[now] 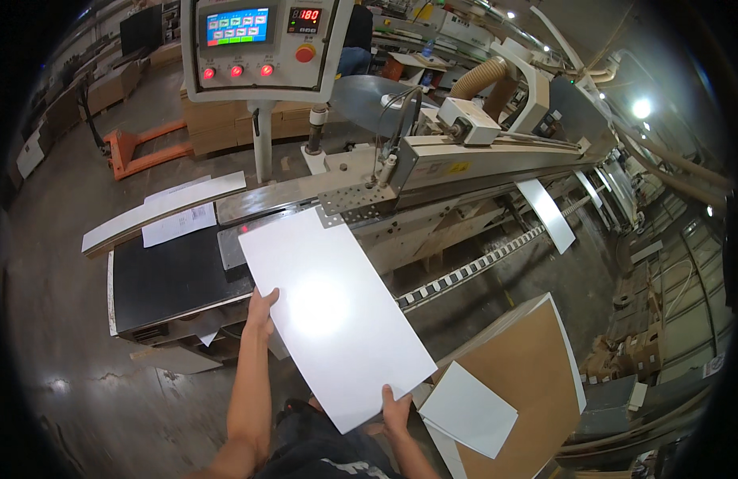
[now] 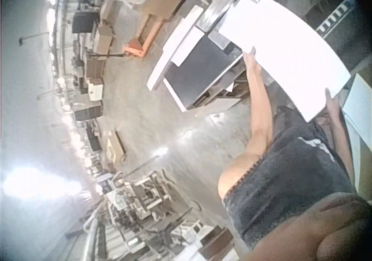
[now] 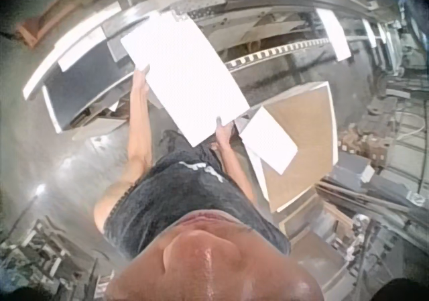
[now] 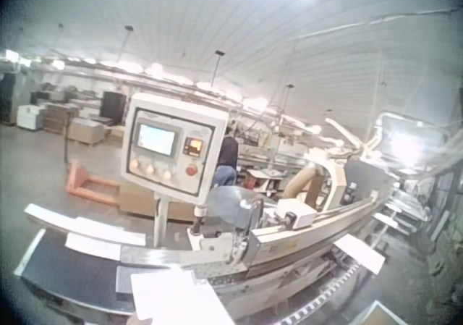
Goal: The person repeatedly picks up white rectangular panels from a stack, places them onto a conveyor or machine table, and then retrieves them to return to the stack. The person also briefly handles a brown cardboard sheet at the end.
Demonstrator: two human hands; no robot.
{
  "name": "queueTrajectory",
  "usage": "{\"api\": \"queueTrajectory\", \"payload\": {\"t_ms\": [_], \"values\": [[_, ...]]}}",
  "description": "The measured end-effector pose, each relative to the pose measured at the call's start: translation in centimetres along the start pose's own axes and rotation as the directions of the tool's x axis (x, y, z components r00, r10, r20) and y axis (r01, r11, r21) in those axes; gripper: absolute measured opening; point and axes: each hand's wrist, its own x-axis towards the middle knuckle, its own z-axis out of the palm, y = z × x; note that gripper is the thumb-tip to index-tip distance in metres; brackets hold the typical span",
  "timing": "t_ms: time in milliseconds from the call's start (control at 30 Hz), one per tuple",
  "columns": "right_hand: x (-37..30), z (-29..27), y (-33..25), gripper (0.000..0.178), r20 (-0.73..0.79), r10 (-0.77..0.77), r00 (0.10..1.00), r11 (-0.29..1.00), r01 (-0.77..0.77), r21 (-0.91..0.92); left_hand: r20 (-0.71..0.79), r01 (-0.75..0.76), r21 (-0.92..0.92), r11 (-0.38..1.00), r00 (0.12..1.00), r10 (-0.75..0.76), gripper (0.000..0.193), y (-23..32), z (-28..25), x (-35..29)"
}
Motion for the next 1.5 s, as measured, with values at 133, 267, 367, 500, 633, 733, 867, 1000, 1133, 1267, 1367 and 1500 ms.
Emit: {"api": "queueTrajectory", "payload": {"t_ms": [133, 267, 367, 500, 633, 733, 867, 1000, 1133, 1267, 1367, 1500], "values": [[-0.1, 2.5, -0.8, 0.059, 0.174, 0.108, 0.979, 0.993, -0.114, 0.021, -0.024, 0.012, 0.067, 0.998, 1.0, -0.01, 0.044, 1.8, 0.6, 2.7], [-1.0, 3.3, -1.8, 0.06, 0.18, 0.094, 0.979, 0.994, -0.103, 0.04, -0.133, 0.004, 0.135, 0.991, 0.991, 0.014, 0.043, 2.3, 1.4, 3.1], [-0.4, 3.3, -0.7, 0.065, 0.088, 0.05, 0.995, 0.985, -0.034, -0.169, -0.165, -0.03, 0.211, 0.977, 0.984, 0.066, 0.049, 2.5, 1.7, 3.6], [2.1, 2.4, 0.4, 0.065, 0.022, 0.007, 1.0, 0.958, 0.0, -0.287, -0.204, 0.023, 0.21, 0.977, 0.979, 0.021, 0.057, 2.8, 3.3, 5.0], [6.4, 0.1, -0.7, 0.064, -0.009, 0.034, 0.999, 0.951, -0.035, -0.308, -0.176, -0.044, 0.199, 0.979, 0.981, 0.08, 0.06, -0.4, 5.9, 8.1], [11.5, -2.7, 0.8, 0.066, -0.013, -0.121, 0.993, 0.942, 0.111, -0.318, -0.169, -0.042, 0.216, 0.975, 0.982, 0.08, 0.061, -2.5, 10.2, 10.2], [14.0, -4.7, -3.6, 0.052, 0.007, -0.151, 0.989, 0.954, 0.147, -0.262, -0.161, -0.033, 0.357, 0.933, 0.982, 0.096, 0.064, -5.3, 14.5, 11.9], [18.4, -5.5, -2.4, 0.087, -0.083, 0.072, 0.994, 0.911, -0.099, -0.4, -0.106, -0.023, 0.341, 0.94, 0.992, 0.063, 0.051, -7.2, 17.1, 14.4], [17.9, -8.0, -8.0, 0.081, 0.034, 0.161, 0.986, 0.987, -0.16, -0.026, -0.034, 0.049, 0.303, 0.952, 0.999, -0.041, 0.04, -8.6, 18.9, 17.0], [15.5, -11.8, -3.9, 0.058, 0.104, 0.09, 0.991, 0.967, -0.111, 0.228, 0.037, 0.171, 0.408, 0.897, 0.978, -0.203, 0.047, -8.7, 20.4, 22.0], [12.0, -16.2, 8.7, 0.042, -0.142, -0.215, 0.966, 0.955, 0.177, -0.24, -0.257, 0.166, 0.746, 0.645, 0.965, 0.048, 0.067, -9.9, 30.0, 12.8], [0.1, -24.0, 24.3, 0.036, -0.237, -0.09, 0.967, 0.913, -0.015, -0.407, 0.547, -0.802, 0.584, 0.126, 0.503, 0.669, 0.052, -12.6, 35.4, -1.9]]}}
